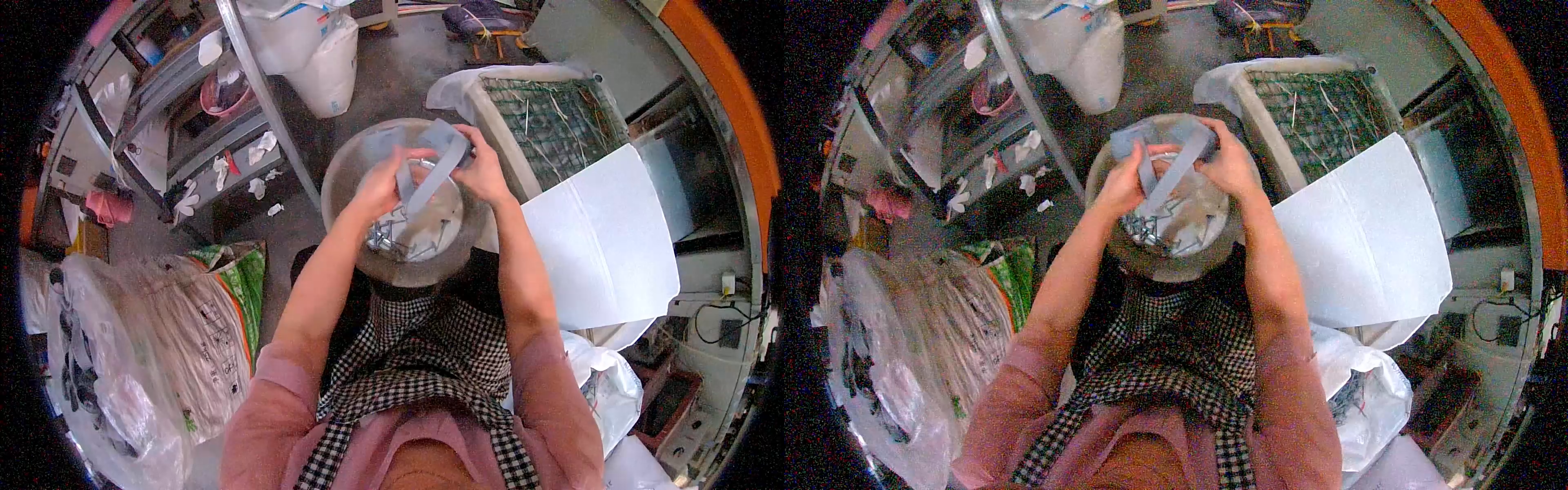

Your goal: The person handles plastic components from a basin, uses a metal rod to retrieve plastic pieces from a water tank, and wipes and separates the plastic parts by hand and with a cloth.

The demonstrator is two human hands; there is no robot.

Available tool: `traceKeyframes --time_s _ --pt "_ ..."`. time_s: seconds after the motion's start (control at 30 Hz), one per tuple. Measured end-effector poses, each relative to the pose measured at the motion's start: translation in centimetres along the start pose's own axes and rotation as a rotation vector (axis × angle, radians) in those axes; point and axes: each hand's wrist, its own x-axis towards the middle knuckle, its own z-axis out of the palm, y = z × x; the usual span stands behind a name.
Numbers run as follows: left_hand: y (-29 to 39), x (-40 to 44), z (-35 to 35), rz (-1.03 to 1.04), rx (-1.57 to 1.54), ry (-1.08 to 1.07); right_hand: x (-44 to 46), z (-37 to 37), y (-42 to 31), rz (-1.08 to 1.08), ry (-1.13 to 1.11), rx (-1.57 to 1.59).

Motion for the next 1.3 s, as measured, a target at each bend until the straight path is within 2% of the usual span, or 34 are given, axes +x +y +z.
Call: traceKeyframes --time_s 0.07,0.13,0.27,0.33,0.47,0.53,0.57,0.6,0.67,0.73,0.8,0.87,0.93,1.0,1.07,1.1,1.13,1.2,1.27,1.3 --pt "-0.1 0.2 -1.2 0.055 -0.055 -0.033 0.1 -0.3 0.0 -0.032 0.016 0.017" --pt "0.0 0.0 -1.6 0.046 0.082 0.086 0.1 -0.4 0.1 -0.064 0.035 0.034" --pt "0.5 -0.9 -2.3 0.073 0.159 0.014 0.0 -0.6 -0.2 -0.06 -0.012 -0.033" --pt "0.9 -1.2 -1.9 0.071 0.09 0.154 0.0 -0.5 -0.3 -0.069 -0.02 -0.036" --pt "2.4 -2.5 -2.9 0.069 0.011 0.148 0.2 -0.2 -0.1 -0.136 0.009 -0.048" --pt "3.9 -3.9 -3.4 0.052 0.216 0.263 0.1 -0.1 -0.2 -0.169 0.015 -0.046" --pt "4.4 -4.7 -4.9 0.117 0.288 0.235 0.1 -0.1 -0.2 -0.19 0.027 -0.069" --pt "5.9 -6.5 -3.8 0.18 0.366 0.317 0.1 0.0 -0.3 -0.213 0.038 -0.09" --pt "8.6 -9.9 -5.0 0.204 0.695 0.389 0.2 0.6 0.1 -0.202 0.028 -0.021" --pt "11.1 -13.3 -4.4 0.219 0.702 0.552 0.3 1.0 -0.3 -0.199 0.013 0.049" --pt "12.1 -15.8 -5.7 0.267 0.714 0.578 0.1 1.5 -1.1 -0.233 0.008 0.041" --pt "12.9 -18.1 -5.4 0.291 0.592 0.504 -0.2 2.3 -1.9 -0.248 0.004 0.022" --pt "13.8 -20.3 -5.5 0.235 0.604 0.581 -0.2 2.9 -2.2 -0.275 -0.007 -0.027" --pt "16.0 -23.9 -4.4 0.251 0.939 0.88 -0.1 3.5 -2.1 -0.332 -0.018 -0.02" --pt "19.7 -29.6 -3.6 0.402 1.128 1.038 -0.5 4.0 -2.2 -0.37 -0.025 -0.007" --pt "22.6 -33.8 -8.1 0.456 1.128 1.066 -0.7 4.1 -2.4 -0.346 -0.034 -0.014" --pt "25.5 -37.7 -10.4 0.698 1.645 1.147 -0.7 4.2 -2.6 -0.324 -0.04 -0.023" --pt "33.1 -45.9 -12.1 0.383 1.456 1.522 -0.8 4.5 -2.9 -0.332 -0.04 -0.031" --pt "37.3 -53.6 -16.9 0.492 1.781 1.953 -0.7 5.0 -2.9 -0.34 -0.045 -0.036" --pt "36.4 -54.4 -16.5 0.486 1.783 1.961 -0.6 5.3 -2.8 -0.354 -0.054 -0.038"
